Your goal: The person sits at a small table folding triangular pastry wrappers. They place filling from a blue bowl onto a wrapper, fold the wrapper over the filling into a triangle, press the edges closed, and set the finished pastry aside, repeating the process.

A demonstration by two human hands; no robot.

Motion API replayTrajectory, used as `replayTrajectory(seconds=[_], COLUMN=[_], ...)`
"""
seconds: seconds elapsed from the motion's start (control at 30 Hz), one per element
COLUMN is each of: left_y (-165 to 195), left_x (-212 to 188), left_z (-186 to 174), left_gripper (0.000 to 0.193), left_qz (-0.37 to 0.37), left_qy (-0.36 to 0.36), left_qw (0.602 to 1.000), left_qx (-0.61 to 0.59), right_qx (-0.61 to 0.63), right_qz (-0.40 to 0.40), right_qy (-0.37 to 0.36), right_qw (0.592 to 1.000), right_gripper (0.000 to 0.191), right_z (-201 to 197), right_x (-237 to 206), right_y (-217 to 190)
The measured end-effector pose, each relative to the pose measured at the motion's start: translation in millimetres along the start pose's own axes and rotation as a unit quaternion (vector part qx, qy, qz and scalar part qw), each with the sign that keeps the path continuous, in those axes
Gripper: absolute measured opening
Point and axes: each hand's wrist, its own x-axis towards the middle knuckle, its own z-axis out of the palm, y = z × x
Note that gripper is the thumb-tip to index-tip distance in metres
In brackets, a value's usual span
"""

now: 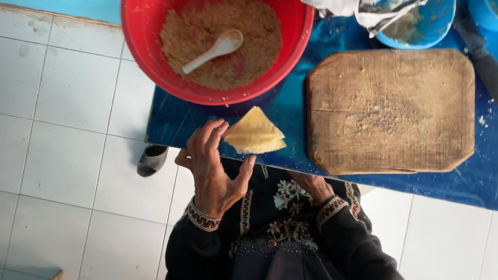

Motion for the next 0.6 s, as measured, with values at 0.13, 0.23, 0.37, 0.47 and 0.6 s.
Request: replayTrajectory(seconds=[0.13,0.23,0.37,0.47,0.6], left_y=[-5.6,-12.5,-16.3,-15.0,-12.8], left_x=[7.8,6.2,0.8,1.9,5.3], left_z=[4.0,9.6,13.4,15.8,17.1], left_gripper=[0.073,0.070,0.064,0.064,0.062], left_qz=[-0.024,0.003,0.005,0.002,-0.010], left_qy=[-0.025,-0.006,0.003,0.017,0.019], left_qw=[0.999,0.999,0.999,1.000,0.998], left_qx=[0.027,-0.036,-0.044,-0.027,-0.053], right_qx=[0.126,0.244,0.267,0.147,0.105], right_qz=[-0.002,0.004,-0.139,-0.152,-0.141], right_qy=[0.114,-0.125,-0.028,0.091,0.084], right_qw=[0.985,0.962,0.953,0.973,0.981], right_gripper=[0.028,0.020,0.016,0.020,0.026], right_z=[-26.7,-98.6,-178.2,-196.2,-199.3], right_x=[26.3,21.6,34.4,74.9,121.2], right_y=[-12.7,-51.8,-100.4,-114.0,-115.2])
